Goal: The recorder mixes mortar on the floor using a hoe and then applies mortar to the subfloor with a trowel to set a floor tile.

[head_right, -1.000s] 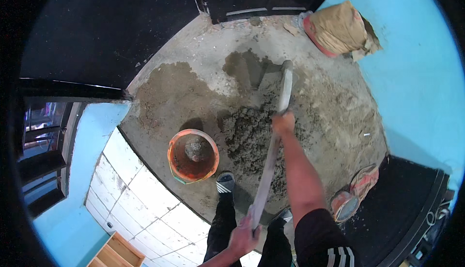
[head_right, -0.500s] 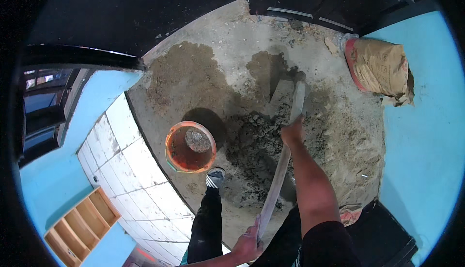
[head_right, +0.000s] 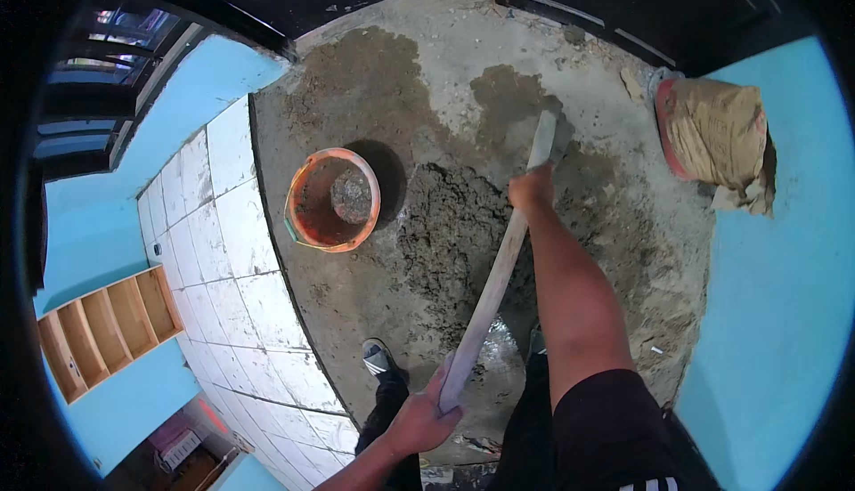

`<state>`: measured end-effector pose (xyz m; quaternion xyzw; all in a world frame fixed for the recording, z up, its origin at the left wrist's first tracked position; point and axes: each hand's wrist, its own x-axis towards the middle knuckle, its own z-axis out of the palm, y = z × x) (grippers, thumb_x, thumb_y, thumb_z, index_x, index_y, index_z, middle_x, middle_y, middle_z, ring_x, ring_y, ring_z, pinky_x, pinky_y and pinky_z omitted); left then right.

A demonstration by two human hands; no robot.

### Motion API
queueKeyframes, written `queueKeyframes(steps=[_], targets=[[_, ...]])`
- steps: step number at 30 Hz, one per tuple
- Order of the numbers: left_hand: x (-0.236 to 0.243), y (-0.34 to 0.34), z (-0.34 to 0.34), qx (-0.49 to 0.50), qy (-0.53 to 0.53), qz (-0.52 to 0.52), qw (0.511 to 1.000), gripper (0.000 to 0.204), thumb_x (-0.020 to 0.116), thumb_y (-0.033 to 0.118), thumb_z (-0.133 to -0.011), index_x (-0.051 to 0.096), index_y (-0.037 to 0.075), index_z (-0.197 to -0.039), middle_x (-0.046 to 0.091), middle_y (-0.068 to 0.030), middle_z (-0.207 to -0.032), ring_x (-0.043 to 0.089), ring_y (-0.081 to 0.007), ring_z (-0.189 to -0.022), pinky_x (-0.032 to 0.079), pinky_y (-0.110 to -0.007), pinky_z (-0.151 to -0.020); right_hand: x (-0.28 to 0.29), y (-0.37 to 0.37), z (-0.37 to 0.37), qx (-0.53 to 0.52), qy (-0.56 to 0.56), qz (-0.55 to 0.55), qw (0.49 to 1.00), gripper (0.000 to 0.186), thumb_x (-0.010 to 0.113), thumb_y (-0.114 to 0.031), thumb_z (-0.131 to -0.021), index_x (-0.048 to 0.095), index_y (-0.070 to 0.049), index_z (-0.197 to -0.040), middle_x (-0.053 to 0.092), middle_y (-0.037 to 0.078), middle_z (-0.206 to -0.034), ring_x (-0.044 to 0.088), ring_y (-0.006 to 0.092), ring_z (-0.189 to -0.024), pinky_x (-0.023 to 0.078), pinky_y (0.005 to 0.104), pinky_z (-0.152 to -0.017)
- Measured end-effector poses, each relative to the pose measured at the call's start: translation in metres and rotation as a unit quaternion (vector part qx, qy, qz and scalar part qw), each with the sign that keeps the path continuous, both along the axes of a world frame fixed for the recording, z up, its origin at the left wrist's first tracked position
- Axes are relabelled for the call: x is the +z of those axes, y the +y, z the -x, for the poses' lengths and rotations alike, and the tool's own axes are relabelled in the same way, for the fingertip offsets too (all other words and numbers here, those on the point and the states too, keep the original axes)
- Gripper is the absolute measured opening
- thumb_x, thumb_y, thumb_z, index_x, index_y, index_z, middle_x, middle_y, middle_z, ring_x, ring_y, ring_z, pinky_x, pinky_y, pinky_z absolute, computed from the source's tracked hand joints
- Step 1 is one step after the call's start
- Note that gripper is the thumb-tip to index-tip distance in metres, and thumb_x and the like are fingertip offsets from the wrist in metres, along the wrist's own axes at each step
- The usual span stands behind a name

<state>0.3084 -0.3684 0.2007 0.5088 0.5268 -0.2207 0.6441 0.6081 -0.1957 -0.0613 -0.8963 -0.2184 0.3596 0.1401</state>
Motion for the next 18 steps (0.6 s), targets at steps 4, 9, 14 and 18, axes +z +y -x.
queueKeyframes(steps=[4,9,14,18], targets=[[-0.039,-0.051,0.036,0.049,-0.076,-0.089,0.992,0.087,0.059,0.017,-0.082,0.011,0.014,-0.153,0.064,-0.0312,-0.095,0.063,-0.0485,-0.085,0.050,-0.052,-0.080,0.007,-0.032,0.032,-0.040,-0.020,-0.026,0.999,0.078,0.065,-0.016,-0.082,0.020,0.007,-0.141,0.049,0.031,-0.131,0.055,0.0438,-0.116,0.047,0.0468,-0.095],[-0.059,-0.162,0.121,0.033,0.009,-0.110,0.993,0.079,0.061,0.022,-0.082,0.023,0.010,-0.150,0.066,-0.0268,-0.091,0.064,-0.0472,-0.083,0.051,-0.053,-0.079,0.015,-0.100,0.114,-0.050,-0.010,-0.044,0.998,0.078,0.064,-0.013,-0.079,0.021,0.008,-0.141,0.052,0.028,-0.127,0.057,0.0405,-0.111,0.048,0.0452,-0.091],[-0.038,-0.282,0.194,0.065,0.000,-0.137,0.988,0.067,0.062,0.021,-0.080,0.036,0.003,-0.139,0.065,-0.0285,-0.092,0.064,-0.0476,-0.084,0.052,-0.053,-0.077,0.075,-0.205,0.205,-0.071,0.003,-0.011,0.997,0.078,0.063,-0.008,-0.077,0.020,0.008,-0.141,0.053,0.029,-0.120,0.061,0.0351,-0.095,0.052,0.0420,-0.079],[-0.016,-0.345,0.208,0.055,0.025,0.022,0.998,0.061,0.059,0.024,-0.087,0.038,0.006,-0.142,0.062,-0.0207,-0.094,0.061,-0.0375,-0.086,0.051,-0.048,-0.074,0.144,-0.259,0.234,-0.085,0.067,-0.051,0.993,0.076,0.061,-0.004,-0.078,0.020,0.008,-0.140,0.054,0.028,-0.113,0.063,0.0309,-0.080,0.053,0.0402,-0.067]])
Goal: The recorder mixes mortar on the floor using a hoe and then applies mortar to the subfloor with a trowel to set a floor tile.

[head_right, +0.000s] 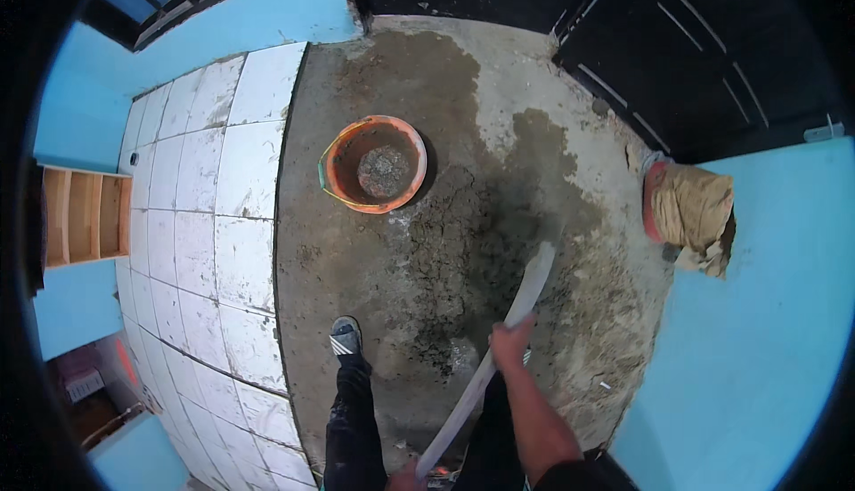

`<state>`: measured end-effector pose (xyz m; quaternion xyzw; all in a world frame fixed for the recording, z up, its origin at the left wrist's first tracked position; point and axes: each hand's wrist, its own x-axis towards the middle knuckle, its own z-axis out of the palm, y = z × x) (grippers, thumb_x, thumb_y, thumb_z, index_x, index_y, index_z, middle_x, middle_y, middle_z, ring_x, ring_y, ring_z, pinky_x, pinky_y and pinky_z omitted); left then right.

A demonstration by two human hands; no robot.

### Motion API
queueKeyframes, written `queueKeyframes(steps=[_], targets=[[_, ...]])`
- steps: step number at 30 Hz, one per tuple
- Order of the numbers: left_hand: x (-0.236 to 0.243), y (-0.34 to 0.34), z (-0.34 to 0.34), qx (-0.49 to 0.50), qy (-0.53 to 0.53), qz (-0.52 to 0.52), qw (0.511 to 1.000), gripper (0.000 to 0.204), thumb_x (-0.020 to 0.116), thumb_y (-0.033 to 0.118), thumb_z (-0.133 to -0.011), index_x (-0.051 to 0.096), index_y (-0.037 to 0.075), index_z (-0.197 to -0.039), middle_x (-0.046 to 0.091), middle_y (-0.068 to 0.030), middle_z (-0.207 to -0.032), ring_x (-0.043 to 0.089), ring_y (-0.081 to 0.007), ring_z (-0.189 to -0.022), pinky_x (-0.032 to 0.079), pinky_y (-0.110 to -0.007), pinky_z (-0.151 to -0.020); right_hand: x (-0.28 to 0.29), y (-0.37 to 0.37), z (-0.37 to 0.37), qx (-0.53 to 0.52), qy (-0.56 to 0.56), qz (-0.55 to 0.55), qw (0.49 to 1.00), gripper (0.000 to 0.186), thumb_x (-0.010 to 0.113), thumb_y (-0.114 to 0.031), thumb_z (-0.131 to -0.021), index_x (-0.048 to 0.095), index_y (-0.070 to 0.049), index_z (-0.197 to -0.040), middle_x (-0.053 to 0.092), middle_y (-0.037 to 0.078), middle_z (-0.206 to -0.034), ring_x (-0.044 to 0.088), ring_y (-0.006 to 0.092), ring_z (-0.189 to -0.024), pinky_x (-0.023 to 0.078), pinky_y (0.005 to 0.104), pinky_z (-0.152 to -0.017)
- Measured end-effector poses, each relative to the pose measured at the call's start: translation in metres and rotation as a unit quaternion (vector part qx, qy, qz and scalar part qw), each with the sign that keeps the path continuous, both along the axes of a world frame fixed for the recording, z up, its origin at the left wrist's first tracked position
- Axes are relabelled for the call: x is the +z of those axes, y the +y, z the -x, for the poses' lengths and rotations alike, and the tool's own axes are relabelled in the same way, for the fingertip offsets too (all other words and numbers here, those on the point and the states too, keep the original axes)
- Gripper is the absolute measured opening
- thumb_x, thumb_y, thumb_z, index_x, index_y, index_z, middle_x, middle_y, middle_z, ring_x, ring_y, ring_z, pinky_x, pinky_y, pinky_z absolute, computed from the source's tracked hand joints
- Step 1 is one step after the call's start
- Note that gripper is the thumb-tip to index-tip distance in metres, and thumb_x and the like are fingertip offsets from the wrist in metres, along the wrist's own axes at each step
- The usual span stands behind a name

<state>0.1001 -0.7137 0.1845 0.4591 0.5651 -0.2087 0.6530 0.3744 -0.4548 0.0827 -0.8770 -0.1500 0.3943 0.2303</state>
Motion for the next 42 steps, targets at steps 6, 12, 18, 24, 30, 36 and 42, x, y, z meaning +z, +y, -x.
queueKeyframes(steps=[6,12,18,24,30,36,42], targets=[[-0.013,0.057,-0.047,0.035,0.042,-0.108,0.993,0.060,0.062,0.022,-0.081,0.040,0.003,-0.133,0.064,-0.0280,-0.091,0.064,-0.0472,-0.084,0.052,-0.053,-0.075,-0.027,0.091,-0.027,0.043,-0.048,-0.120,0.991,0.076,0.067,-0.014,-0.079,0.028,0.006,-0.141,0.047,0.027,-0.132,0.048,0.0384,-0.123,0.039,0.0442,-0.103],[-0.080,0.179,-0.134,0.194,0.048,-0.153,0.968,0.047,0.063,0.024,-0.082,0.044,0.002,-0.119,0.065,-0.0268,-0.087,0.064,-0.0476,-0.084,0.050,-0.057,-0.077,-0.136,0.283,-0.046,0.190,0.023,-0.125,0.974,0.077,0.062,-0.011,-0.077,0.027,0.002,-0.144,0.056,0.024,-0.113,0.064,0.0270,-0.072,0.055,0.0360,-0.059],[-0.116,0.093,-0.128,0.230,0.058,-0.091,0.967,0.046,0.064,0.022,-0.079,0.045,0.002,-0.116,0.064,-0.0296,-0.090,0.061,-0.0493,-0.092,0.049,-0.055,-0.080,-0.178,0.193,0.036,0.307,-0.093,-0.023,0.947,0.079,0.061,-0.011,-0.076,0.024,0.002,-0.145,0.048,0.030,-0.132,0.056,0.0420,-0.115,0.048,0.0439,-0.096],[-0.125,-0.065,-0.089,0.514,-0.011,0.074,0.855,0.053,0.062,0.030,-0.087,0.043,0.006,-0.130,0.063,-0.0202,-0.095,0.061,-0.0373,-0.090,0.051,-0.050,-0.076,-0.120,0.072,0.058,0.244,-0.034,0.042,0.968,0.084,0.068,-0.015,-0.077,0.023,0.006,-0.145,0.045,0.032,-0.135,0.048,0.0434,-0.124,0.038,0.0448,-0.106],[-0.080,-0.155,-0.025,0.423,-0.082,0.189,0.882,0.059,0.059,0.025,-0.095,0.034,0.011,-0.147,0.060,-0.0140,-0.107,0.060,-0.0301,-0.091,0.052,-0.053,-0.075,-0.039,-0.066,0.071,0.207,-0.114,-0.049,0.970,0.080,0.067,-0.012,-0.073,0.028,0.009,-0.139,0.052,0.034,-0.122,0.051,0.0468,-0.117,0.041,0.0455,-0.100],[-0.066,-0.095,-0.026,0.203,0.105,0.268,0.936,0.047,0.062,0.017,-0.094,0.048,0.006,-0.137,0.062,-0.0149,-0.107,0.062,-0.0274,-0.085,0.053,-0.046,-0.070,-0.105,-0.078,0.068,0.143,-0.102,0.032,0.984,0.063,0.066,-0.011,-0.071,0.040,0.009,-0.125,0.057,0.032,-0.110,0.056,0.0482,-0.107,0.043,0.0474,-0.094],[-0.037,-0.094,-0.015,0.268,0.080,0.323,0.904,0.039,0.063,0.017,-0.093,0.053,0.004,-0.129,0.063,-0.0154,-0.103,0.063,-0.0257,-0.081,0.053,-0.042,-0.067,-0.047,-0.109,0.069,0.094,-0.004,-0.062,0.994,0.055,0.064,-0.006,-0.070,0.046,0.009,-0.120,0.059,0.026,-0.105,0.060,0.0398,-0.102,0.046,0.0434,-0.091]])
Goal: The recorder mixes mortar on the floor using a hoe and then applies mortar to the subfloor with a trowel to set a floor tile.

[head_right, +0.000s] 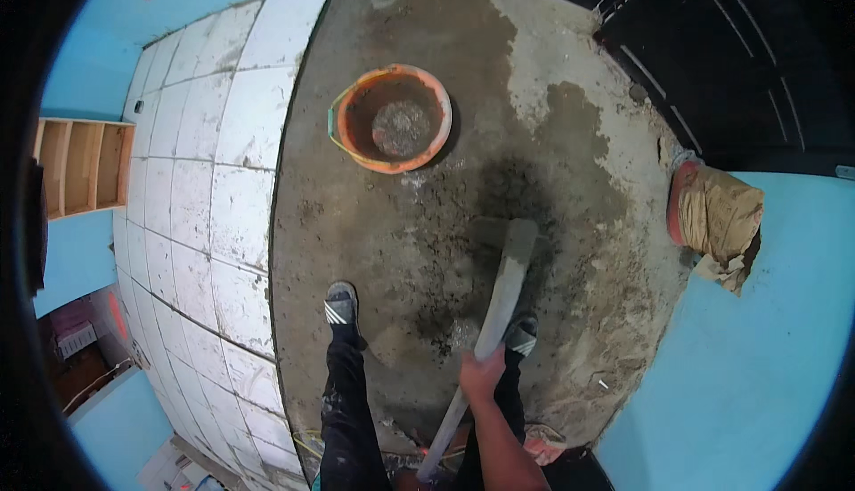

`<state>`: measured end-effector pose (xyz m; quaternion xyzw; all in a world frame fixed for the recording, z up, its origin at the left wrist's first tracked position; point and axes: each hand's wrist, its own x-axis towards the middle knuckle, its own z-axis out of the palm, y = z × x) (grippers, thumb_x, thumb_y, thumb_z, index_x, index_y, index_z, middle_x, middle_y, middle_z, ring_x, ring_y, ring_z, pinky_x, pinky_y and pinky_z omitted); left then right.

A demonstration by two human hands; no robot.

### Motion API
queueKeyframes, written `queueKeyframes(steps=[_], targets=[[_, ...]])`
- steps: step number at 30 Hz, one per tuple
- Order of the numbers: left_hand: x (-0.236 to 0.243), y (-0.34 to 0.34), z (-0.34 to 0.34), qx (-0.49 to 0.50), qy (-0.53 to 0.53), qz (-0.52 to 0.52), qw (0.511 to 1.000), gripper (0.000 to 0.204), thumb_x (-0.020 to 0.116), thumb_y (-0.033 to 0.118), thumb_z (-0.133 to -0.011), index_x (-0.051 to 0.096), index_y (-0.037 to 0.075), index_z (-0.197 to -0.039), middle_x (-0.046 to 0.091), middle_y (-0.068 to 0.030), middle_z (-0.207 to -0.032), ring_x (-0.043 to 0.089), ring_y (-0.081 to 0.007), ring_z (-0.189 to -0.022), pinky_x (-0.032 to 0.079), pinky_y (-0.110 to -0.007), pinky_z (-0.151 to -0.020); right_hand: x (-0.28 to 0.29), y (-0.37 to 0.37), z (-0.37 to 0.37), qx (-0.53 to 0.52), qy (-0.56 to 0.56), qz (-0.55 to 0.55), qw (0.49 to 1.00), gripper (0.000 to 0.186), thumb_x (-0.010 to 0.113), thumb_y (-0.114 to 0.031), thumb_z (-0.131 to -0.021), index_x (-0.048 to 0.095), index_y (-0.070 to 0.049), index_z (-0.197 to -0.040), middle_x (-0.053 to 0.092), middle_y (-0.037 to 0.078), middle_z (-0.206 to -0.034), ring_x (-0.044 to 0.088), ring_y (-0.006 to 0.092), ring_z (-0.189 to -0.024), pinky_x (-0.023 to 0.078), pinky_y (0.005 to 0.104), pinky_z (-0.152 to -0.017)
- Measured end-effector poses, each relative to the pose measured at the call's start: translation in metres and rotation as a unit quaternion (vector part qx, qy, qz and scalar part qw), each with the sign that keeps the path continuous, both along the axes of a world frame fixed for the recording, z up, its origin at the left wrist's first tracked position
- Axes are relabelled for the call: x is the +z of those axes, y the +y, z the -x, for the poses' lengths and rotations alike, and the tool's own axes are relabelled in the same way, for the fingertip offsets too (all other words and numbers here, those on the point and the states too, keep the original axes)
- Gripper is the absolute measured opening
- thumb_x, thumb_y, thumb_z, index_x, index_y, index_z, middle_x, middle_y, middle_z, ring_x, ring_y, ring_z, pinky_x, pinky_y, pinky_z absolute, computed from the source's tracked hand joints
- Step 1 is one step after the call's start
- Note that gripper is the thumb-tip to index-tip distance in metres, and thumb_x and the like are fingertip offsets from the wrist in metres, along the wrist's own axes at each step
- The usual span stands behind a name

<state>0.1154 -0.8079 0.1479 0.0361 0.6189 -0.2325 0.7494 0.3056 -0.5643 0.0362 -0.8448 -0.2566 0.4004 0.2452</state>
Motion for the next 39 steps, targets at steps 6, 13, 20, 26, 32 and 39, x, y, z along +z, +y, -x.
queueKeyframes(steps=[6,13,20,26,32,39], targets=[[-0.014,-0.034,0.006,-0.003,0.004,-0.016,1.000,0.040,0.063,0.018,-0.093,0.054,0.003,-0.128,0.063,-0.0155,-0.102,0.063,-0.0260,-0.082,0.053,-0.042,-0.068,-0.016,-0.022,0.026,0.038,-0.070,0.008,0.997,0.051,0.069,-0.010,-0.069,0.053,0.008,-0.114,0.063,0.025,-0.100,0.063,0.0405,-0.099,0.048,0.0432,-0.090],[-0.001,-0.033,0.007,0.015,0.011,-0.022,1.000,0.040,0.064,0.019,-0.092,0.054,0.003,-0.127,0.063,-0.0157,-0.101,0.063,-0.0264,-0.083,0.052,-0.043,-0.068,-0.054,-0.001,0.058,0.050,-0.005,0.113,0.992,0.050,0.072,-0.011,-0.068,0.056,0.009,-0.111,0.064,0.027,-0.101,0.062,0.0430,-0.101,0.049,0.0436,-0.088],[-0.004,-0.038,0.002,0.026,0.018,-0.026,0.999,0.040,0.065,0.020,-0.092,0.054,0.002,-0.126,0.063,-0.0158,-0.101,0.063,-0.0268,-0.083,0.052,-0.043,-0.069,0.013,-0.051,0.026,0.025,-0.022,0.013,0.999,0.059,0.071,-0.010,-0.068,0.049,0.009,-0.120,0.060,0.027,-0.109,0.060,0.0411,-0.106,0.047,0.0460,-0.091],[-0.009,-0.035,-0.002,0.030,0.028,-0.023,0.999,0.041,0.066,0.021,-0.091,0.055,0.002,-0.125,0.063,-0.0159,-0.100,0.063,-0.0271,-0.084,0.052,-0.043,-0.070,-0.065,-0.008,0.027,0.011,-0.045,0.149,0.988,0.047,0.069,-0.010,-0.067,0.055,0.008,-0.109,0.065,0.028,-0.100,0.063,0.0437,-0.099,0.050,0.0450,-0.084],[-0.028,-0.012,-0.020,0.037,-0.016,-0.051,0.998,0.041,0.067,0.022,-0.090,0.055,0.001,-0.124,0.063,-0.0160,-0.100,0.063,-0.0274,-0.085,0.052,-0.044,-0.070,-0.015,0.017,-0.039,-0.016,0.011,0.070,0.997,0.070,0.070,-0.012,-0.072,0.042,0.008,-0.132,0.060,0.027,-0.116,0.061,0.0398,-0.106,0.047,0.0435,-0.093],[-0.062,0.220,-0.116,-0.026,-0.135,-0.415,0.899,0.055,0.072,0.040,-0.081,0.058,0.000,-0.116,0.067,-0.0195,-0.096,0.066,-0.0315,-0.090,0.051,-0.040,-0.080,-0.053,0.307,-0.182,0.041,-0.040,-0.007,0.998,0.063,0.065,-0.011,-0.078,0.039,0.011,-0.131,0.061,0.023,-0.107,0.064,0.0344,-0.092,0.052,0.0436,-0.079]])
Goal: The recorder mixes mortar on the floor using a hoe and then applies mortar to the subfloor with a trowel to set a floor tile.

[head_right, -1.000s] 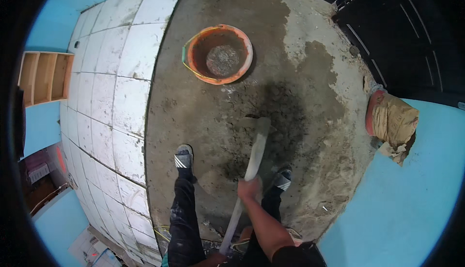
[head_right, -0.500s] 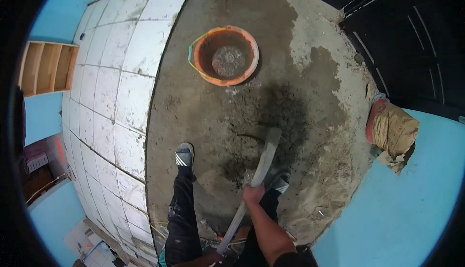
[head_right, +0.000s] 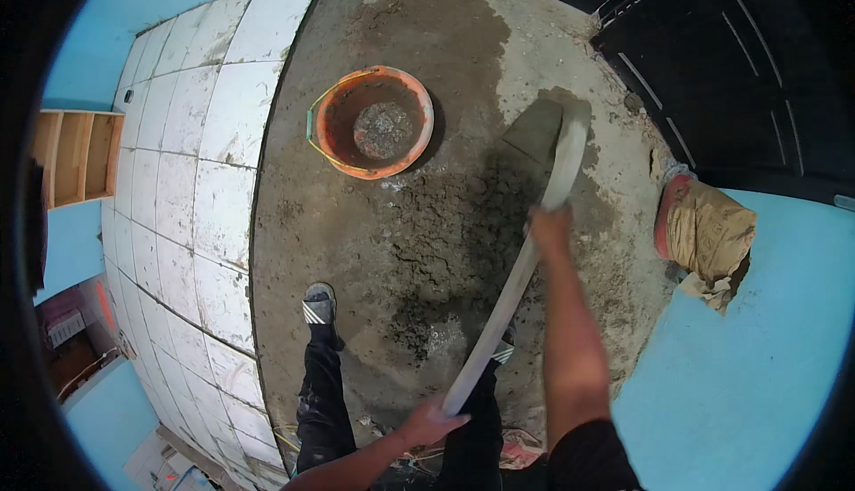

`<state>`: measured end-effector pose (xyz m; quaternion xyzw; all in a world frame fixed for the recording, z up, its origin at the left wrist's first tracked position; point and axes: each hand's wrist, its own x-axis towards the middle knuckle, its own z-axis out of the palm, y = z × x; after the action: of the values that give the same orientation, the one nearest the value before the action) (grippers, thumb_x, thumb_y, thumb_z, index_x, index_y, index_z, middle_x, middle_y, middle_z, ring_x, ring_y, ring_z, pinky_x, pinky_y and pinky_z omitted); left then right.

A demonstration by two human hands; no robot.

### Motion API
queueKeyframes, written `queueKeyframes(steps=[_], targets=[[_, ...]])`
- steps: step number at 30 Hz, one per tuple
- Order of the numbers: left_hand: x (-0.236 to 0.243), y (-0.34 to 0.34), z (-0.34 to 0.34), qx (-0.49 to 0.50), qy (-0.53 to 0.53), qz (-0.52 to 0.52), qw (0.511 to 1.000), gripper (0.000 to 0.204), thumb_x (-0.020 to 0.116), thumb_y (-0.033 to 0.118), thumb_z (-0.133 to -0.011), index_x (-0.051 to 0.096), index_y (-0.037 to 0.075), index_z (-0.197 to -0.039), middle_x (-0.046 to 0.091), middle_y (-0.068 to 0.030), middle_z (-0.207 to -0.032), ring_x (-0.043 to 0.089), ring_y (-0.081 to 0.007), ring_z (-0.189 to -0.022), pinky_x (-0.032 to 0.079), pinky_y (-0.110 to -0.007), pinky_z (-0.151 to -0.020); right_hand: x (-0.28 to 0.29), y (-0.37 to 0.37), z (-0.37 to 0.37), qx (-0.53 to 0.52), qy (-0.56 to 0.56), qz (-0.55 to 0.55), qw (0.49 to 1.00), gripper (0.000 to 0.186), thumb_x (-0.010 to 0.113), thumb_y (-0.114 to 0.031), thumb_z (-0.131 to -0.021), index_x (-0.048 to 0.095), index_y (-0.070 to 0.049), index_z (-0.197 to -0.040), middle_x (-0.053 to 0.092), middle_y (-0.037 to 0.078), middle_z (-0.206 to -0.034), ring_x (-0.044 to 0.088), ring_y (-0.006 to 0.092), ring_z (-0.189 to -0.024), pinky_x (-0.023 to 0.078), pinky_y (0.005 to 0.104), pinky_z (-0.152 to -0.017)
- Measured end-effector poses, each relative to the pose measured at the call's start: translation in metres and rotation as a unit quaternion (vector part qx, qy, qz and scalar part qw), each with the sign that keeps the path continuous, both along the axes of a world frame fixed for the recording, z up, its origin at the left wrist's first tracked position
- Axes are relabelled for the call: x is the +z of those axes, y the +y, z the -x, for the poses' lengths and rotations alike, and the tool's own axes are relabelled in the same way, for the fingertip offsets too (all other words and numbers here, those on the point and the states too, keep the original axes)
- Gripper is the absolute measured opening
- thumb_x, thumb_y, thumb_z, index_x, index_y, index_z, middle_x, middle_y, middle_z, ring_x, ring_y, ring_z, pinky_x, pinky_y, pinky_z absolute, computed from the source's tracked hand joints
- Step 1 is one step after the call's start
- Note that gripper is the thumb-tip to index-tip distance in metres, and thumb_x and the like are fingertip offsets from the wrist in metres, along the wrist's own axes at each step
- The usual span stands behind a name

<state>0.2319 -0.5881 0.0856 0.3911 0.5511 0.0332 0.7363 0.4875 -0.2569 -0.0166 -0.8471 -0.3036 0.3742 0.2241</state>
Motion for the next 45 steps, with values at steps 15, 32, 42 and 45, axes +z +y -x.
queueKeyframes(steps=[15,32,42,45], targets=[[0.141,0.075,-0.029,0.239,-0.137,0.166,0.947,0.047,0.067,0.024,-0.086,0.052,-0.001,-0.122,0.062,-0.0165,-0.107,0.060,-0.0258,-0.101,0.046,-0.036,-0.090,-0.020,0.025,0.011,0.080,0.027,0.154,0.984,0.094,0.059,-0.010,-0.072,0.008,0.002,-0.150,0.042,0.029,-0.139,0.046,0.0406,-0.126,0.041,0.0448,-0.103],[0.026,-0.155,0.350,-0.234,0.414,0.112,0.873,0.034,0.070,0.027,-0.068,0.069,0.012,-0.098,0.068,-0.0161,-0.095,0.064,-0.0365,-0.096,0.051,-0.046,-0.084,0.011,-0.309,0.306,-0.175,-0.051,0.020,0.983,0.080,0.066,-0.008,-0.078,0.021,0.013,-0.140,0.041,0.030,-0.134,0.046,0.0389,-0.122,0.035,0.0438,-0.105],[-0.007,-0.153,0.366,-0.222,0.407,0.067,0.884,0.036,0.066,0.026,-0.069,0.069,0.016,-0.104,0.068,-0.0143,-0.097,0.066,-0.0336,-0.095,0.053,-0.045,-0.082,0.019,-0.284,0.281,-0.318,0.193,0.054,0.927,0.055,0.066,-0.003,-0.075,0.039,0.006,-0.122,0.056,0.019,-0.098,0.064,0.0264,-0.075,0.054,0.0391,-0.063],[0.003,-0.184,0.367,-0.256,0.383,0.061,0.886,0.034,0.065,0.026,-0.069,0.070,0.018,-0.102,0.070,-0.0136,-0.095,0.066,-0.0326,-0.097,0.053,-0.044,-0.084,0.037,-0.314,0.298,-0.392,0.176,0.034,0.902,0.048,0.066,-0.002,-0.074,0.044,0.006,-0.116,0.058,0.017,-0.093,0.063,0.0251,-0.073,0.054,0.0376,-0.062]])
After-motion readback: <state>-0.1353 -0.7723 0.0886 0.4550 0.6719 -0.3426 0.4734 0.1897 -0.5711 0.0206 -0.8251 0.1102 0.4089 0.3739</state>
